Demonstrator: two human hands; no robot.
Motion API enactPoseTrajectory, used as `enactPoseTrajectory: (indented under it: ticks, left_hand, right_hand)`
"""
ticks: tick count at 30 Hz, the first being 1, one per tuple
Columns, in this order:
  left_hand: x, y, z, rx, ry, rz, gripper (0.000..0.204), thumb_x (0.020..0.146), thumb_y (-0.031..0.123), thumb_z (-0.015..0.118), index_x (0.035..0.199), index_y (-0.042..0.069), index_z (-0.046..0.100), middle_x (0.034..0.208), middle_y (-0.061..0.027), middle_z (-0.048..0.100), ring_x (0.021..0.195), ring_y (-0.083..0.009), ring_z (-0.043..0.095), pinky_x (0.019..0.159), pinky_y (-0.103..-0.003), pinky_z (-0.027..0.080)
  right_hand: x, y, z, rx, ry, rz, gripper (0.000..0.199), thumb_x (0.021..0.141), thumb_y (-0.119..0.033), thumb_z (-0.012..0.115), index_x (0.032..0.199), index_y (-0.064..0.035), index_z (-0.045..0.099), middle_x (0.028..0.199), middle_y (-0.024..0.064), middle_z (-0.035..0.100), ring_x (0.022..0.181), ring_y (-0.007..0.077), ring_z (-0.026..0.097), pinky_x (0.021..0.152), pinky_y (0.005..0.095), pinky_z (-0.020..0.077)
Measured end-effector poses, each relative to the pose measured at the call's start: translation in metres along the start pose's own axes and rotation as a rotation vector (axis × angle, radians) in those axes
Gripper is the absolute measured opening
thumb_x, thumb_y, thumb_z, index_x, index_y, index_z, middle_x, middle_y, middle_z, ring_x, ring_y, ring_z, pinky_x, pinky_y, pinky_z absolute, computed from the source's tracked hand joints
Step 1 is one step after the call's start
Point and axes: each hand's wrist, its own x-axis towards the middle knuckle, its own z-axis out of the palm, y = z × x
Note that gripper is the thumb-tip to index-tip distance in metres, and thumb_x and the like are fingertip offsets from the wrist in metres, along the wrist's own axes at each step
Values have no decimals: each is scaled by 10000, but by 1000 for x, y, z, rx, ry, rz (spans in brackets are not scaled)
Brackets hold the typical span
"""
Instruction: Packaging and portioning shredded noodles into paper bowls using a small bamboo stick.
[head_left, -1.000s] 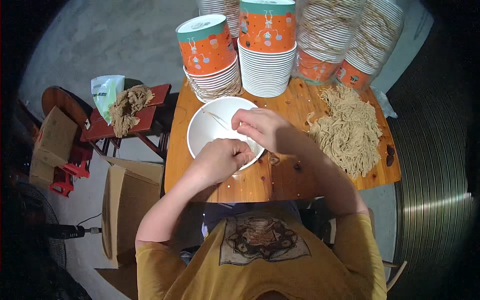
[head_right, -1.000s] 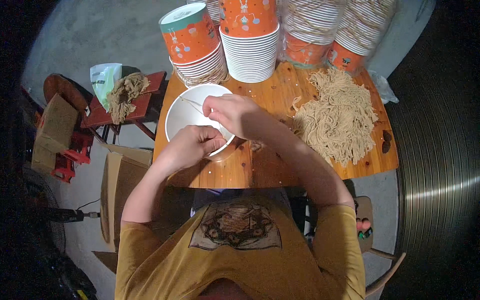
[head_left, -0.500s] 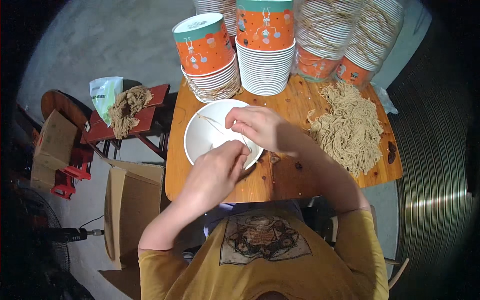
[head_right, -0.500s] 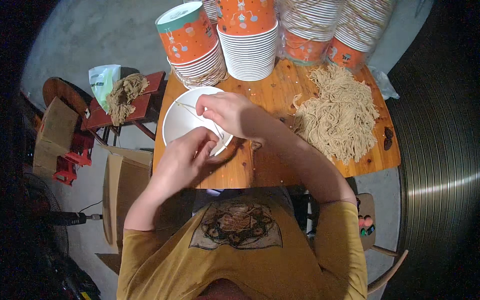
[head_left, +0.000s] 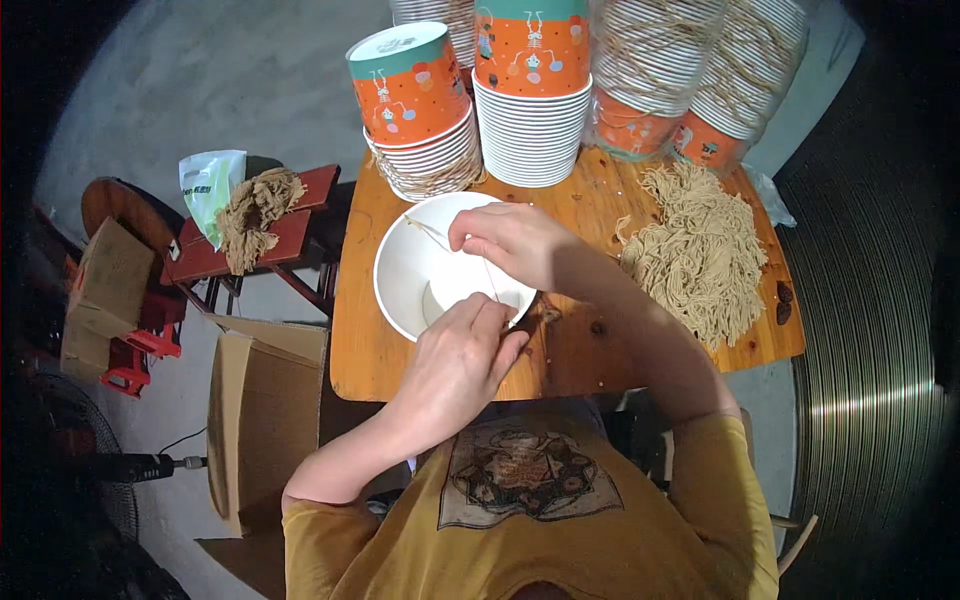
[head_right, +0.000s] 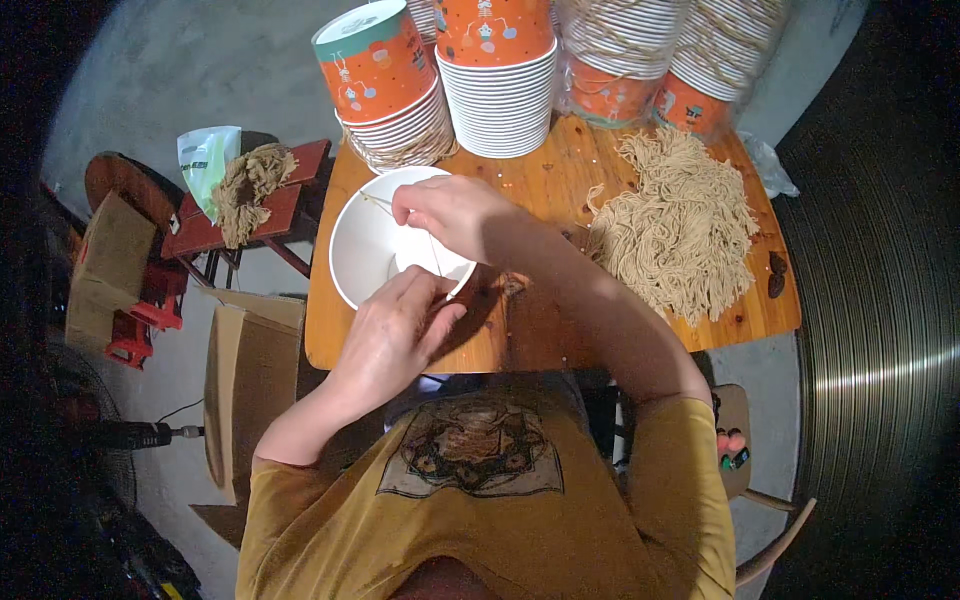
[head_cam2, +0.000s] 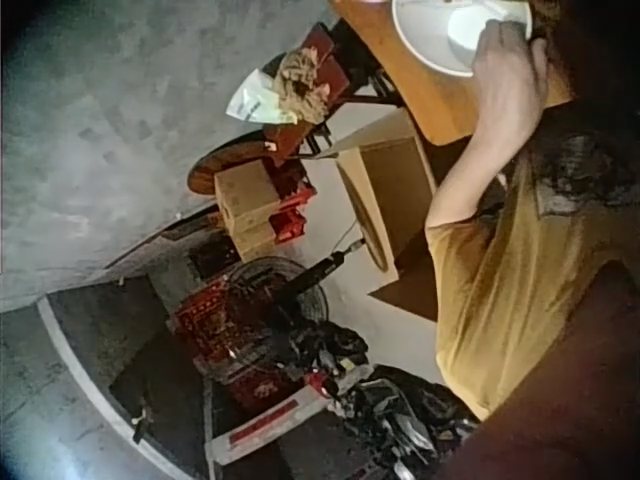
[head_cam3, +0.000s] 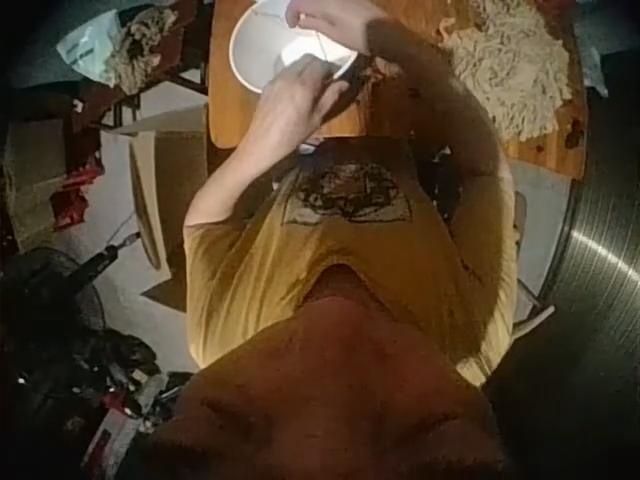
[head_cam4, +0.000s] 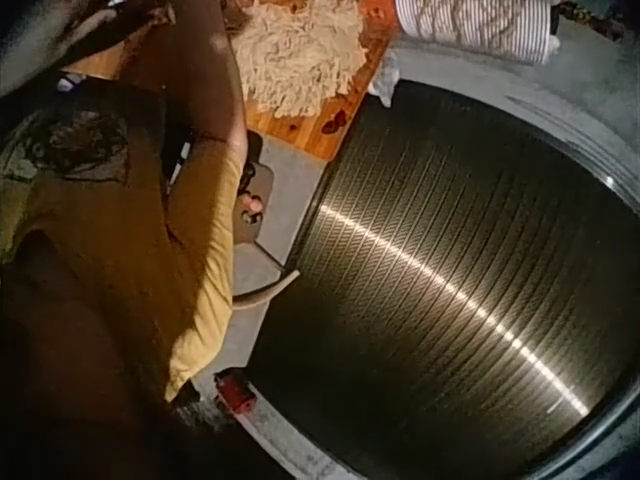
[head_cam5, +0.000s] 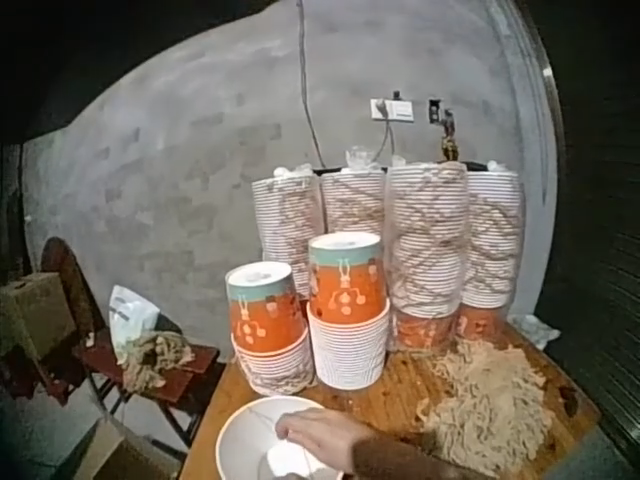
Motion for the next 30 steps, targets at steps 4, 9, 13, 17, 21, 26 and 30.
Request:
enactPoseTrajectory:
  ticks: [4, 9, 13, 17, 21, 26, 30]
  left_hand:
    - [1, -2, -6, 18, 22, 0, 162, 826, 70, 640, 921, -25, 549, 855, -161, 542, 805, -350, 579, 683, -428, 461]
    - [-2, -5, -3, 0, 38, -20, 154, 808, 23, 621, 929, -1, 529, 855, -155, 519, 827, -351, 554, 703, -431, 448]
    - [-3, -5, -1, -56, 42, 23, 161, 805, 19, 618, 938, 0, 529, 859, -151, 524, 830, -347, 559, 711, -425, 454]
    - [-3, -3, 0, -119, 36, -32, 174, 802, 31, 625, 944, -3, 531, 865, -154, 529, 857, -339, 567, 732, -415, 465]
    - [-5, -5, 2, -35, 14, 1, 178, 800, 46, 632, 937, -8, 532, 873, -159, 527, 875, -341, 563, 739, -421, 465]
    - [-5, -5, 4, -7, 21, 28, 180, 796, 55, 642, 920, -14, 532, 880, -155, 522, 877, -351, 552, 737, -430, 460]
    - [-3, -1, 2, -38, 17, 52, 174, 794, 46, 641, 915, -16, 533, 884, -157, 518, 873, -355, 543, 742, -429, 458]
  right_hand:
    - [2, 4, 0, -79, -71, 28, 101, 899, -139, 521, 960, -78, 572, 890, 106, 620, 896, 309, 584, 801, 392, 437]
    - [-4, -2, -3, -131, -76, -24, 110, 900, -148, 520, 971, -90, 582, 920, 90, 628, 908, 295, 585, 838, 397, 425]
    - [-5, -6, -4, -19, 48, -152, 62, 855, -96, 546, 886, -46, 564, 830, 120, 630, 819, 327, 601, 728, 410, 457]
    - [-6, -15, -8, -18, -16, -80, 98, 879, -123, 544, 947, -61, 577, 902, 91, 624, 904, 289, 587, 827, 377, 442]
    - [-6, -13, -5, -8, 15, -89, 95, 868, -111, 558, 941, -53, 581, 871, 103, 619, 868, 288, 592, 784, 373, 461]
    - [-6, -5, -3, -27, 15, -107, 87, 863, -104, 563, 930, -50, 576, 862, 106, 617, 861, 293, 593, 758, 382, 464]
    - [-7, 0, -5, -104, -2, -68, 71, 863, -95, 555, 917, -52, 572, 869, 108, 612, 873, 302, 589, 768, 390, 459]
